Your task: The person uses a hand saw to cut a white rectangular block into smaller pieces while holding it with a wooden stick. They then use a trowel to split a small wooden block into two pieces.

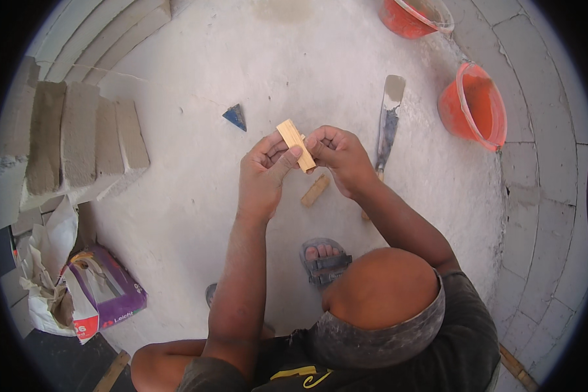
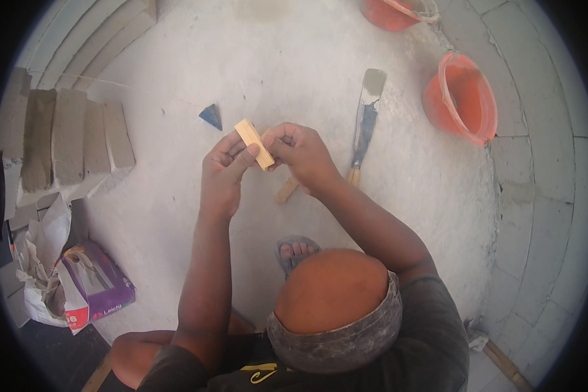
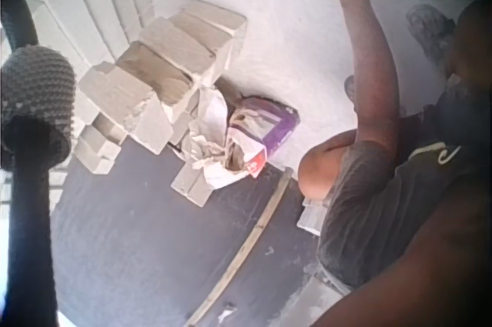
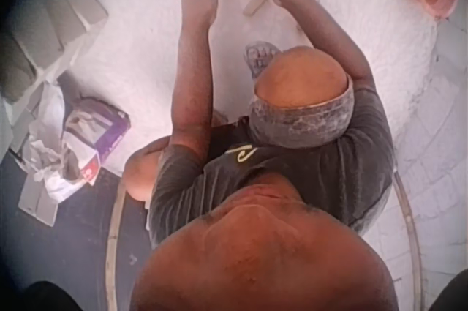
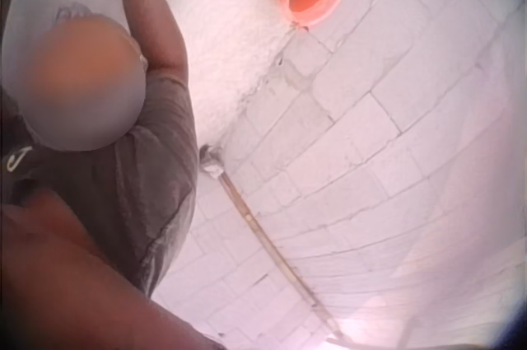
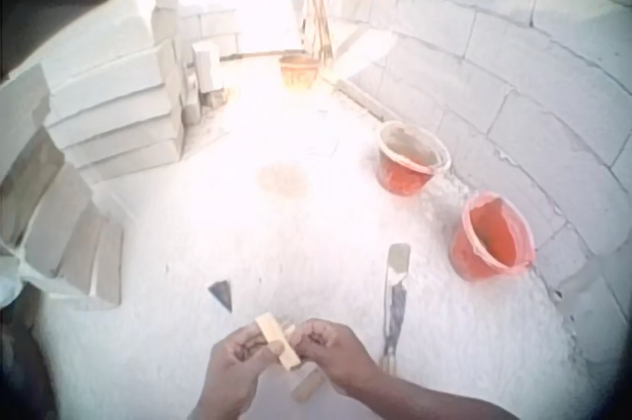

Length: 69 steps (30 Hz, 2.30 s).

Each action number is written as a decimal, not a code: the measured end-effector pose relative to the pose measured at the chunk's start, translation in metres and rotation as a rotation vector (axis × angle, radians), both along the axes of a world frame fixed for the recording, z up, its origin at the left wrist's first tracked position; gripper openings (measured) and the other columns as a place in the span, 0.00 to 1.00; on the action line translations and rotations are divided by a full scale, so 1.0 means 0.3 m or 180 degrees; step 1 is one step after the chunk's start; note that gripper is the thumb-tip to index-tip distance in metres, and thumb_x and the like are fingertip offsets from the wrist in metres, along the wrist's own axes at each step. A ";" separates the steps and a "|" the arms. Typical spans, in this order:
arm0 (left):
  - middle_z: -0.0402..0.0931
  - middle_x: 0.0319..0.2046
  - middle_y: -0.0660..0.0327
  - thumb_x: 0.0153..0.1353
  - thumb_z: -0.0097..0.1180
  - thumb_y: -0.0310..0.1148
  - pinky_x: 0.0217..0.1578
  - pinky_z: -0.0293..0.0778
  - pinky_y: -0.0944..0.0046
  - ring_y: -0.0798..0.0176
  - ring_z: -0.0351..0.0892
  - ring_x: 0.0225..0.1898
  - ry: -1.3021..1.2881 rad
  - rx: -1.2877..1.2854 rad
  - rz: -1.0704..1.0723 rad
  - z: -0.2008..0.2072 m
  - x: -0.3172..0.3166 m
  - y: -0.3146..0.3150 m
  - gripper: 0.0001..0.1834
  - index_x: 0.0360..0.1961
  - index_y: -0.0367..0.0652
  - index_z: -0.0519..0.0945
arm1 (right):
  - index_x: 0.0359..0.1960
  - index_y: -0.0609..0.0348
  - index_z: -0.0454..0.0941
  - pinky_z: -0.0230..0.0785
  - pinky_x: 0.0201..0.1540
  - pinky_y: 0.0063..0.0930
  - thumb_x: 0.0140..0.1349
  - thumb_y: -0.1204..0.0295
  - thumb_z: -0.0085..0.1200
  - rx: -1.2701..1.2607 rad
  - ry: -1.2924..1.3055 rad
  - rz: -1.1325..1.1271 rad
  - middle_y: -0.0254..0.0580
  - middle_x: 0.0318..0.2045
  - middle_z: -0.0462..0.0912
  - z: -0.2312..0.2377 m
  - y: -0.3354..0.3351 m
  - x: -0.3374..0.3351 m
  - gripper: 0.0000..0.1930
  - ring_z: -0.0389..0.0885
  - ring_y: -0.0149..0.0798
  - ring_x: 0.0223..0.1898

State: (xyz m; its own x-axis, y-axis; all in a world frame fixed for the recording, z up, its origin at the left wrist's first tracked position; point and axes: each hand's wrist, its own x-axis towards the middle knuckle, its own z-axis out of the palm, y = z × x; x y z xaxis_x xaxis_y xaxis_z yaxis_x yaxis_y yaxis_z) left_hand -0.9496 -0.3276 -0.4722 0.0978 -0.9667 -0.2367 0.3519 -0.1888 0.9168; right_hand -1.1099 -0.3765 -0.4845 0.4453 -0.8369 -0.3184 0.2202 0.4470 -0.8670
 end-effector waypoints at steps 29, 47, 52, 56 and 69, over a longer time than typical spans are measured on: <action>0.80 0.44 0.55 0.60 0.68 0.42 0.50 0.75 0.58 0.56 0.81 0.46 -0.2772 0.0892 -0.1737 -0.217 -0.011 0.090 0.31 0.58 0.34 0.73 | 0.43 0.63 0.81 0.71 0.29 0.22 0.64 0.70 0.62 0.0154 0.1461 -0.0676 0.39 0.32 0.84 -0.227 -0.046 -0.117 0.11 0.80 0.28 0.28; 0.83 0.42 0.60 0.68 0.60 0.37 0.43 0.77 0.67 0.70 0.80 0.41 -0.0524 0.1061 -0.0661 -0.292 -0.072 0.121 0.17 0.51 0.35 0.80 | 0.49 0.62 0.79 0.70 0.31 0.21 0.63 0.62 0.65 0.0137 0.0992 0.0429 0.34 0.34 0.83 -0.235 -0.024 -0.141 0.19 0.78 0.27 0.30; 0.79 0.50 0.55 0.68 0.59 0.37 0.49 0.78 0.61 0.59 0.81 0.49 0.1220 0.1202 -0.0559 -0.276 -0.066 0.126 0.23 0.59 0.37 0.72 | 0.50 0.63 0.78 0.70 0.32 0.20 0.64 0.62 0.64 0.0198 0.0235 0.0269 0.35 0.38 0.83 -0.228 -0.013 -0.165 0.20 0.78 0.29 0.33; 0.78 0.51 0.52 0.69 0.58 0.35 0.52 0.81 0.56 0.52 0.81 0.53 0.1710 0.1322 -0.0458 -0.305 -0.061 0.130 0.23 0.61 0.38 0.69 | 0.45 0.64 0.78 0.73 0.36 0.29 0.64 0.57 0.63 -0.0685 0.1998 0.0131 0.42 0.39 0.83 -0.171 -0.018 -0.192 0.21 0.80 0.36 0.37; 0.79 0.45 0.55 0.69 0.59 0.36 0.41 0.79 0.68 0.62 0.82 0.40 -0.0161 0.1700 -0.0101 -0.215 -0.051 0.081 0.21 0.58 0.34 0.77 | 0.48 0.64 0.68 0.77 0.44 0.41 0.52 0.53 0.70 0.0144 0.4785 0.0128 0.58 0.42 0.82 -0.194 0.177 -0.370 0.32 0.85 0.52 0.43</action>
